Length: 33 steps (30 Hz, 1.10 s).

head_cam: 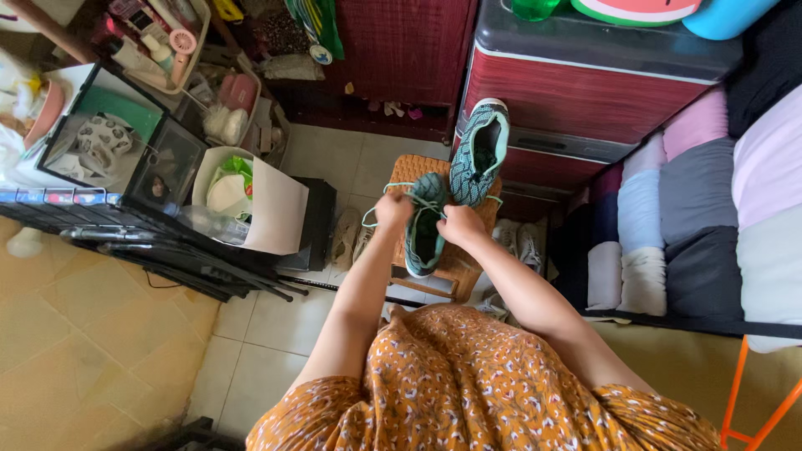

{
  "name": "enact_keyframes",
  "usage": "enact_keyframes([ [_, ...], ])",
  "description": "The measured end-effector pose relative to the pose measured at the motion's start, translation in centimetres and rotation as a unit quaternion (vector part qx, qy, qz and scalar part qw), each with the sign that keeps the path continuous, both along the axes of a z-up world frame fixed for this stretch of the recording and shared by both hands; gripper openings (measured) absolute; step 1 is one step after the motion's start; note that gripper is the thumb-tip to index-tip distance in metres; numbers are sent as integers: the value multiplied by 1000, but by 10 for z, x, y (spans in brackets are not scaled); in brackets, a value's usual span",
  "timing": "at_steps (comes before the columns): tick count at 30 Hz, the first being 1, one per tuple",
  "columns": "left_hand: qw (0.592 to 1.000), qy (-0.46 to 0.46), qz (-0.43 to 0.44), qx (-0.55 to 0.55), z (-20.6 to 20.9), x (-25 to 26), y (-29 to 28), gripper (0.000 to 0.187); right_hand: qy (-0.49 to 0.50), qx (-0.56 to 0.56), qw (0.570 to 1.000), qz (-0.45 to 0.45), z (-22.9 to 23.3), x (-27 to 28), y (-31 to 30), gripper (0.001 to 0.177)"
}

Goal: The person unlaces a pair of green sneakers placed on a small stool, then re-laces them by threading the laces through the eyelets and tying a knot. The shoes remain on the stool throughout the process.

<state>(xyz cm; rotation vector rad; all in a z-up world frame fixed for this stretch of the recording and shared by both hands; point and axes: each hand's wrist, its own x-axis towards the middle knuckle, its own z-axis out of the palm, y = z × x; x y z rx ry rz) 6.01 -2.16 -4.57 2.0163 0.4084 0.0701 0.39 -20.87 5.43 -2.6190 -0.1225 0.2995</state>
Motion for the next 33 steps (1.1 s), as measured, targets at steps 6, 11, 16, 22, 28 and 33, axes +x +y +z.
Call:
enact_keyframes([
  [6, 817, 136, 179, -531, 11, 12, 52, 23, -21, 13, 1000, 14, 1, -10, 15, 22],
  [11, 961, 89, -190, -177, 18, 14, 69, 19, 3, -4, 1000, -12, -8, -2, 17, 26],
  [16, 875, 82, 39, -475, 21, 16, 88, 16, 0, -18, 1000, -24, -21, 4, 12, 27],
  [22, 900, -188, 210, -332, 15, -3, 84, 31, 0, -15, 999, -31, -24, 4, 17, 25],
  [28, 980, -80, 61, 171, 60, -25, 103, 57, 36, 0, 999, -34, -19, 6, 15, 25],
  [33, 921, -17, 86, 380, 103, -39, 109, 76, 33, -13, 998, -47, -13, 5, 15, 25],
])
